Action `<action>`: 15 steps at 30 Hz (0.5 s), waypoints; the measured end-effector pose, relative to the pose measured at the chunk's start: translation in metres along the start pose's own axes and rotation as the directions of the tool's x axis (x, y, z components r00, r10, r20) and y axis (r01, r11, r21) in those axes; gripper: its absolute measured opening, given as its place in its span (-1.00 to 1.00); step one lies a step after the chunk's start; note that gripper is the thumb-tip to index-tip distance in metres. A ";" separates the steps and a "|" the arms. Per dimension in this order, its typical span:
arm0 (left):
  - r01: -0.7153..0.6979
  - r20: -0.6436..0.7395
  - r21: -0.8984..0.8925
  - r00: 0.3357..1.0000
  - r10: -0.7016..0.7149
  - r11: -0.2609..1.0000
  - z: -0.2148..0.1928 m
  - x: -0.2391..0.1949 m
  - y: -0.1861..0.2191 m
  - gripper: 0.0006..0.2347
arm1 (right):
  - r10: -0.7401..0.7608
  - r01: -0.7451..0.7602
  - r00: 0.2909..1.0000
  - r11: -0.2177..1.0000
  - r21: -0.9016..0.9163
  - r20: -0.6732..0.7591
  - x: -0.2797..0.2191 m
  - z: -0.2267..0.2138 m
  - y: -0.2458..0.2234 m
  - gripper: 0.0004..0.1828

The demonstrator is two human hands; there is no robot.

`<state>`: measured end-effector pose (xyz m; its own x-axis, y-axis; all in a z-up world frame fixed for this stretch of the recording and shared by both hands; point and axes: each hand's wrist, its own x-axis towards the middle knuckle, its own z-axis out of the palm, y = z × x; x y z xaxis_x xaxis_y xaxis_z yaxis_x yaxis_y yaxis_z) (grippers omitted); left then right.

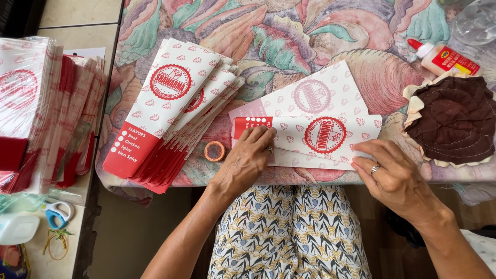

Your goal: Folding and applying adhesive to paper shawarma wraps at a workstation

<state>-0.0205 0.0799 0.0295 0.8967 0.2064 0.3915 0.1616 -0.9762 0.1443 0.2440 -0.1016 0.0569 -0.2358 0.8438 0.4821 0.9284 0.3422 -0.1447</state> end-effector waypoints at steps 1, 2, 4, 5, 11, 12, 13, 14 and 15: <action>0.002 0.000 -0.001 1.000 -0.002 1.000 0.007 -0.004 0.000 -0.88 | -0.001 0.001 1.000 1.000 0.001 0.001 -0.002 0.001 0.000 -0.96; 0.058 0.124 -0.001 0.991 -0.057 0.998 0.013 -0.007 0.001 -0.92 | 0.014 -0.015 1.000 1.000 0.013 0.019 -0.005 0.002 0.000 -0.95; 0.113 0.246 0.005 0.963 -0.111 0.994 0.012 -0.007 0.003 -0.72 | 0.030 -0.031 0.999 0.999 0.024 0.037 -0.004 0.001 -0.002 -0.91; 0.079 0.209 0.034 0.974 -0.085 0.996 0.005 -0.003 0.005 -0.60 | 0.004 -0.003 0.999 1.000 -0.026 0.040 -0.001 -0.001 -0.004 -0.96; 0.013 0.082 0.135 0.996 -0.024 0.991 -0.002 0.009 0.012 -0.70 | -0.019 0.021 1.000 0.983 -0.183 0.012 -0.016 0.013 -0.006 -0.60; 0.054 0.116 0.148 0.991 -0.072 0.988 -0.001 0.009 0.014 -0.65 | 0.003 0.003 0.999 0.981 -0.195 0.032 -0.020 0.016 -0.005 -0.45; 0.060 0.115 0.150 0.990 -0.078 0.987 0.003 0.008 0.018 -0.65 | -0.002 0.009 0.999 0.981 -0.192 0.033 -0.021 0.017 -0.007 -0.45; 0.107 0.124 0.150 0.984 -0.127 0.983 0.007 0.006 0.023 -0.62 | 0.018 -0.017 1.000 0.985 -0.169 0.006 -0.021 0.019 -0.008 -0.50; 0.155 0.134 0.150 0.975 -0.175 0.976 0.011 0.005 0.027 -0.59 | 0.039 -0.042 0.999 0.989 -0.144 -0.022 -0.022 0.021 -0.009 -0.55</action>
<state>-0.0075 0.0539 0.0257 0.9016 0.3635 0.2344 0.3586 -0.9312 0.0648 0.2350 -0.1147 0.0298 -0.1930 0.8474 0.4947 0.9692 0.2432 -0.0386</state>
